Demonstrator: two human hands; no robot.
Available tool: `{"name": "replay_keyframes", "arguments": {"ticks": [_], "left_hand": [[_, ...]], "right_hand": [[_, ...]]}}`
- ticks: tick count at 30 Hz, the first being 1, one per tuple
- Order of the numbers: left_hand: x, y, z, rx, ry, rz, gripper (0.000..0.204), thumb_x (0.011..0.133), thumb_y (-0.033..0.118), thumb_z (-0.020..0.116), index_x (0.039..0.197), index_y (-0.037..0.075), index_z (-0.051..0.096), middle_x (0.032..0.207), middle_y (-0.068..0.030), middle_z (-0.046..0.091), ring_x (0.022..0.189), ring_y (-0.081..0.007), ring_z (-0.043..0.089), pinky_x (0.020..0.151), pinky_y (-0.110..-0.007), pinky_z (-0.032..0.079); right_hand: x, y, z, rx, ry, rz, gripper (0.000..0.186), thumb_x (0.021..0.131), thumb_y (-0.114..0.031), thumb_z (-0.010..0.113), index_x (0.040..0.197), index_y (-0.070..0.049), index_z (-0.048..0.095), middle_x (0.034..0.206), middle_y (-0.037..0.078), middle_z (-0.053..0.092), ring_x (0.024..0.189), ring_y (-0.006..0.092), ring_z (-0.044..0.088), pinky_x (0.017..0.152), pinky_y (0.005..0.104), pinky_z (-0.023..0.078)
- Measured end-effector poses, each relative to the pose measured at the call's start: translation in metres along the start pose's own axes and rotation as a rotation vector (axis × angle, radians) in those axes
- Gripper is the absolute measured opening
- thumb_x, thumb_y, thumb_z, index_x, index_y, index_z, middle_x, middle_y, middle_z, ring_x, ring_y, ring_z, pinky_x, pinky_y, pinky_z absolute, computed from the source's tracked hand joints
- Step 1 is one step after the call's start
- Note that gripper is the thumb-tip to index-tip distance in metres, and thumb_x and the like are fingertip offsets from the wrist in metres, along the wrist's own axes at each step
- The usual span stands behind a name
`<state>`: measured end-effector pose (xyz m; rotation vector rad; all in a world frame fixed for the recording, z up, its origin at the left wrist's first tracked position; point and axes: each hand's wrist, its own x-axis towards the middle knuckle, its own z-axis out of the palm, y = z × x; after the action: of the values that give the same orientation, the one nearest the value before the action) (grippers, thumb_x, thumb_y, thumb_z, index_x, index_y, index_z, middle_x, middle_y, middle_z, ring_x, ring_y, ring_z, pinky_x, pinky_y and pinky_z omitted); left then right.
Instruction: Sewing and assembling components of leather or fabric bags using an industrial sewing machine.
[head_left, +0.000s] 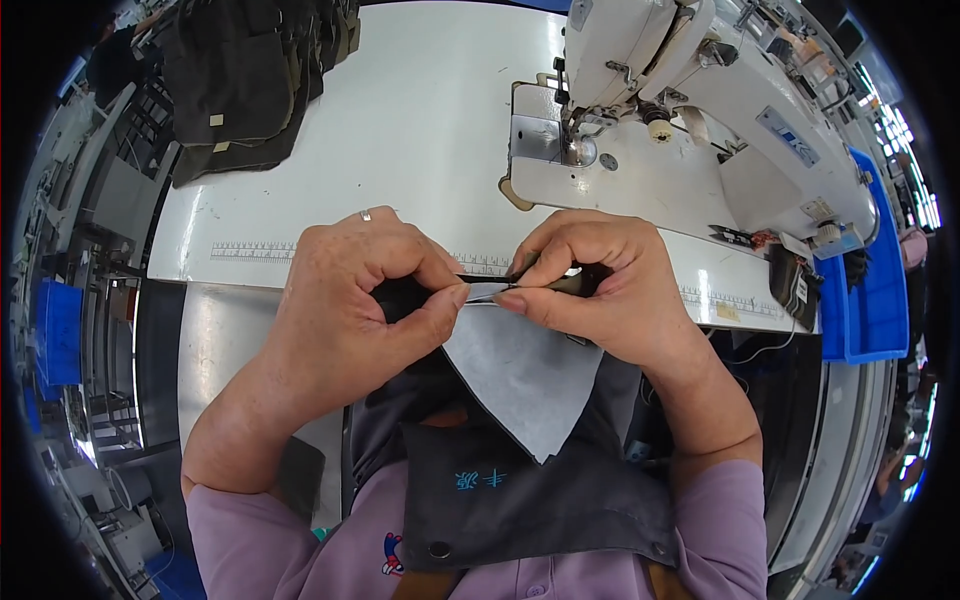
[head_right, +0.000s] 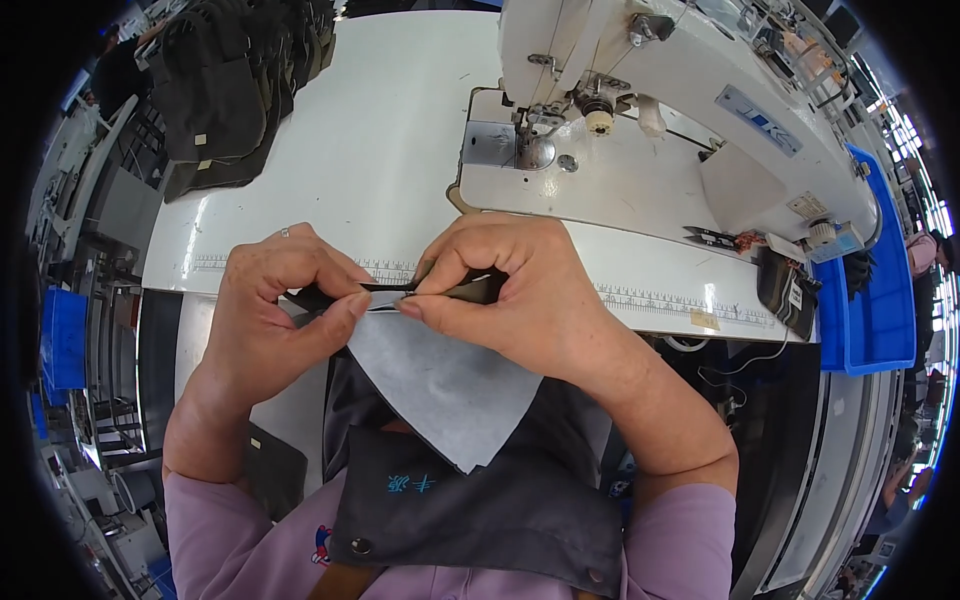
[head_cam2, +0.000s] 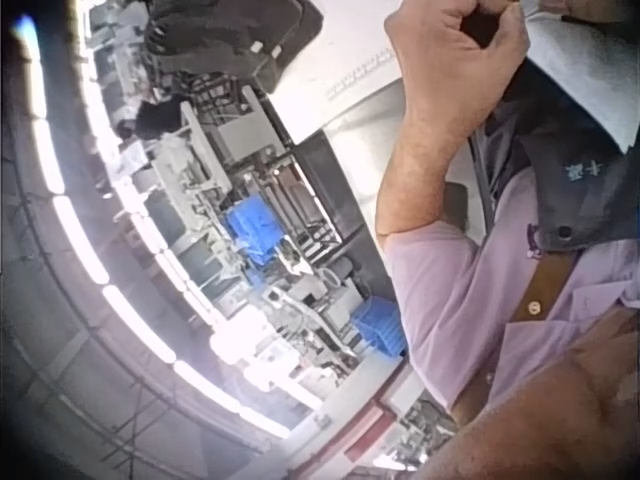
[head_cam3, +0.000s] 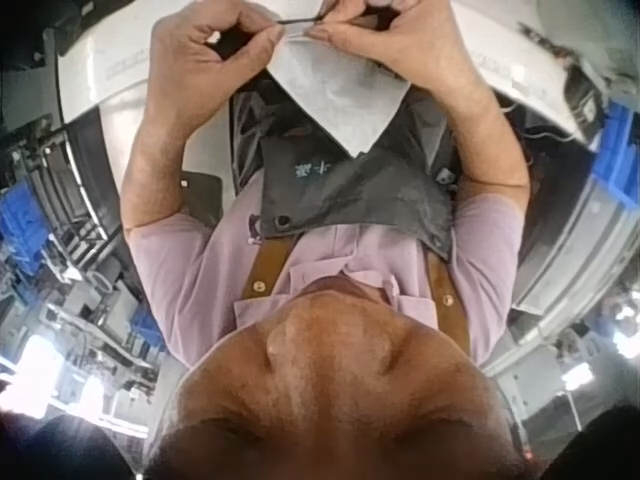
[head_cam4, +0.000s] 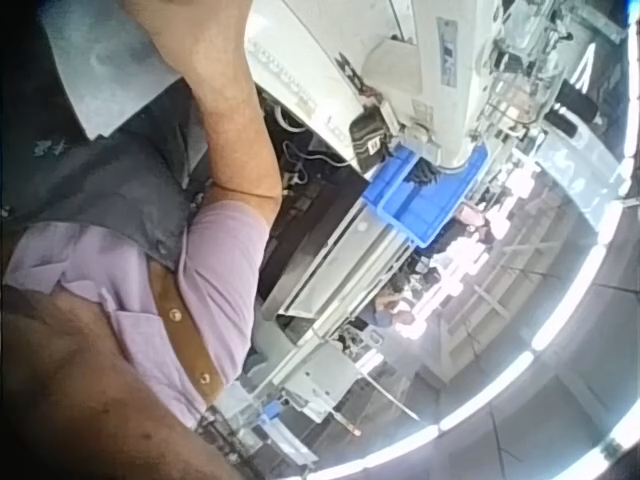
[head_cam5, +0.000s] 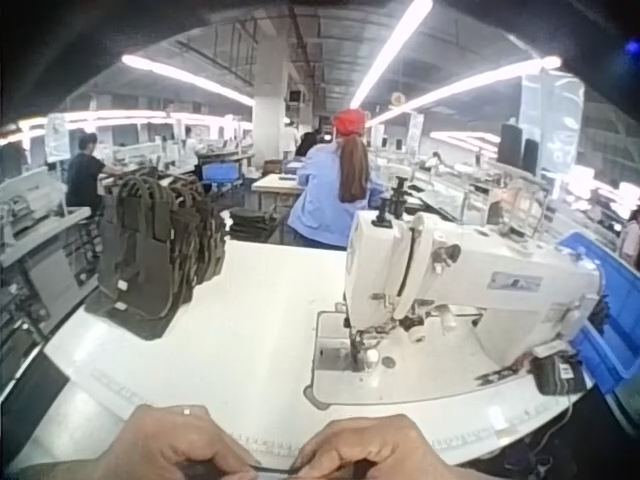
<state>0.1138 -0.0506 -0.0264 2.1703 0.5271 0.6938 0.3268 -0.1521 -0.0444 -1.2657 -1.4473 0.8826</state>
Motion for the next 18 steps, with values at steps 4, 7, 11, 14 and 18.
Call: {"name": "replay_keyframes", "arguments": {"ticks": [4, 7, 11, 14, 18], "left_hand": [[-0.002, -0.004, 0.000, 0.008, 0.020, 0.011, 0.008, 0.074, -0.003, 0.074, 0.072, 0.003, 0.067, 0.077, -0.0091, 0.072, 0.077, -0.0180, 0.065, 0.067, -0.030, 0.047], [0.000, -0.011, 0.003, 0.017, 0.026, 0.019, 0.007, 0.075, -0.001, 0.074, 0.074, 0.003, 0.068, 0.079, -0.0078, 0.074, 0.077, -0.0180, 0.065, 0.070, -0.031, 0.046], [-0.001, -0.021, 0.005, 0.006, -0.080, -0.048, 0.005, 0.078, 0.004, 0.075, 0.075, 0.003, 0.071, 0.074, -0.0067, 0.072, 0.069, -0.0180, 0.064, 0.074, -0.032, 0.046], [-0.003, -0.019, 0.002, 0.041, -0.082, -0.055, 0.006, 0.078, 0.005, 0.075, 0.074, 0.003, 0.071, 0.071, -0.0059, 0.072, 0.070, -0.0172, 0.065, 0.074, -0.031, 0.045], [-0.003, 0.005, -0.007, 0.048, -0.041, 0.028, 0.008, 0.076, 0.003, 0.076, 0.070, 0.005, 0.070, 0.068, -0.0041, 0.071, 0.074, -0.0164, 0.068, 0.076, -0.031, 0.044]], "right_hand": [[-0.001, 0.003, 0.004, -0.030, 0.016, -0.032, 0.012, 0.077, -0.002, 0.083, 0.077, -0.002, 0.071, 0.087, 0.005, 0.070, 0.076, 0.0093, 0.062, 0.067, 0.0243, 0.048], [-0.001, 0.009, 0.005, -0.040, 0.017, -0.047, 0.012, 0.076, 0.002, 0.083, 0.077, -0.002, 0.072, 0.086, 0.005, 0.069, 0.077, 0.0086, 0.062, 0.069, 0.0232, 0.047], [-0.004, 0.018, 0.007, -0.011, 0.000, 0.000, 0.012, 0.076, -0.001, 0.083, 0.077, -0.002, 0.071, 0.086, 0.005, 0.069, 0.076, 0.0084, 0.062, 0.067, 0.0235, 0.047], [-0.005, 0.015, 0.008, 0.019, 0.003, 0.018, 0.013, 0.077, -0.004, 0.084, 0.078, -0.003, 0.071, 0.087, 0.005, 0.069, 0.076, 0.0082, 0.062, 0.067, 0.0236, 0.048], [-0.002, -0.002, 0.003, 0.136, -0.008, 0.039, 0.012, 0.078, -0.004, 0.083, 0.078, -0.003, 0.071, 0.087, 0.004, 0.069, 0.077, 0.0073, 0.061, 0.067, 0.0230, 0.047]]}}
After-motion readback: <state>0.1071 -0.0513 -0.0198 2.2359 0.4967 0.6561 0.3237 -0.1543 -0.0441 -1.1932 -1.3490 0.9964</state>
